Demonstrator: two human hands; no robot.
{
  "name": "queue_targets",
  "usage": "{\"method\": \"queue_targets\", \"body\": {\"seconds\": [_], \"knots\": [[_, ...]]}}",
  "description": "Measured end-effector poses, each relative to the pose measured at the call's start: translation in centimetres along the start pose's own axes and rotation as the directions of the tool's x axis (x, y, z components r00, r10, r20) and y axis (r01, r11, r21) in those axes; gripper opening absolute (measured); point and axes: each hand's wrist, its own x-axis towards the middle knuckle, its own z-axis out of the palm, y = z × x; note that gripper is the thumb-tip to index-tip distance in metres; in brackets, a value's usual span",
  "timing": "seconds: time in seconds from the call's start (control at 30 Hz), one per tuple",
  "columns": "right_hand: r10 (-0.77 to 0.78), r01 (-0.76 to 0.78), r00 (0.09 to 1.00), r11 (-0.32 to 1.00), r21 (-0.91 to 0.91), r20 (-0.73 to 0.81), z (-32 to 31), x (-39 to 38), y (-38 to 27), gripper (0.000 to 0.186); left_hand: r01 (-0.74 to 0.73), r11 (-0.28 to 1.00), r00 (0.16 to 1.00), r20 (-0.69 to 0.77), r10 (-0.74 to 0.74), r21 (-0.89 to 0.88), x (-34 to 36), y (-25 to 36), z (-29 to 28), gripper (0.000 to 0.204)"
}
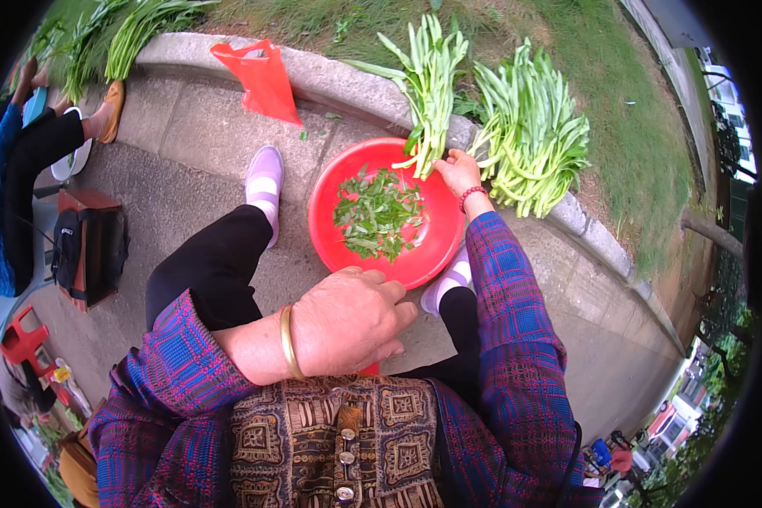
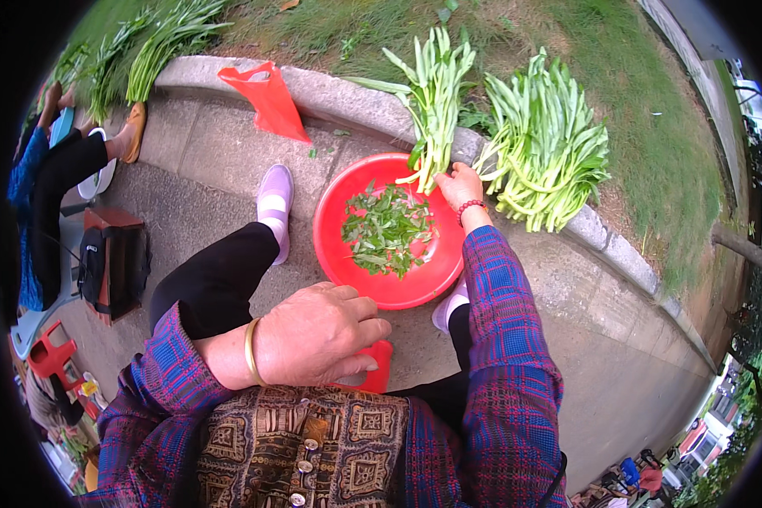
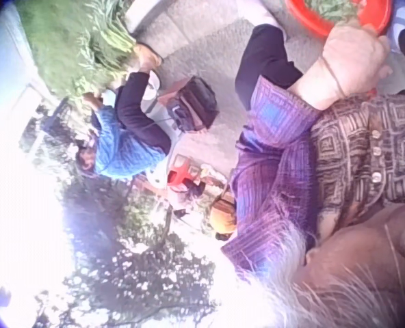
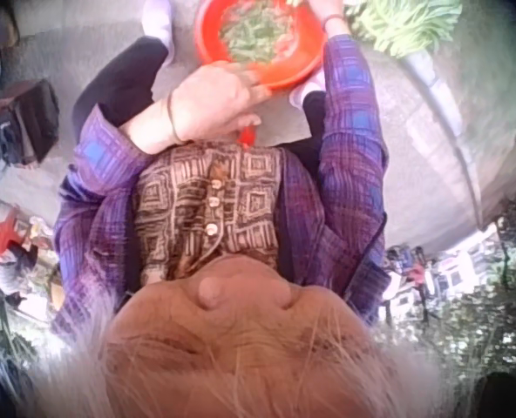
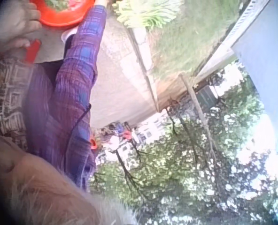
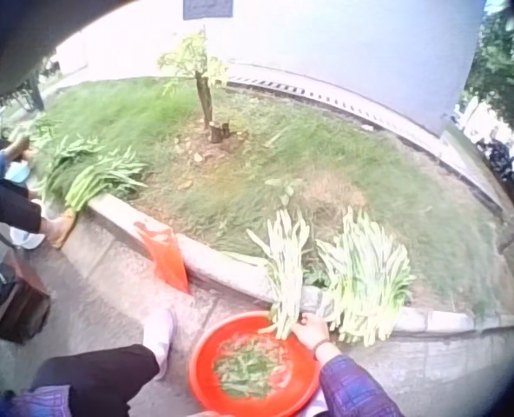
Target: The person picks individual leaves from a bunch of green vegetables by hand and places the stems into a red basin while keeping the leaves in a separate pile.
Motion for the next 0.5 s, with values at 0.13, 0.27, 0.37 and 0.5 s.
{"method": "queue_targets", "body": {"seconds": [0.13,0.27,0.37,0.5], "knots": [[0.184,-0.144,0.978,0.934,0.326,-0.096,3.8,1.3,0.6,0.063,0.038,0.999,0.999,-0.001,-0.038,-0.038,-1.4,-0.8,-0.9,0.038],[0.279,-0.254,0.96,0.884,0.392,-0.008,4.0,1.7,1.6,0.042,0.038,0.998,0.999,-0.008,-0.038,-0.041,-2.0,-1.3,-1.0,0.039],[0.319,-0.254,0.948,0.776,0.577,-0.013,2.9,1.1,-0.1,0.025,0.047,0.998,0.999,-0.02,-0.048,-0.031,-2.4,-1.3,-1.1,0.039],[0.374,-0.366,0.907,0.48,0.797,0.192,1.3,1.0,-0.9,0.019,0.038,0.999,0.998,-0.047,-0.039,-0.031,-2.8,-1.2,-1.1,0.038]]}}
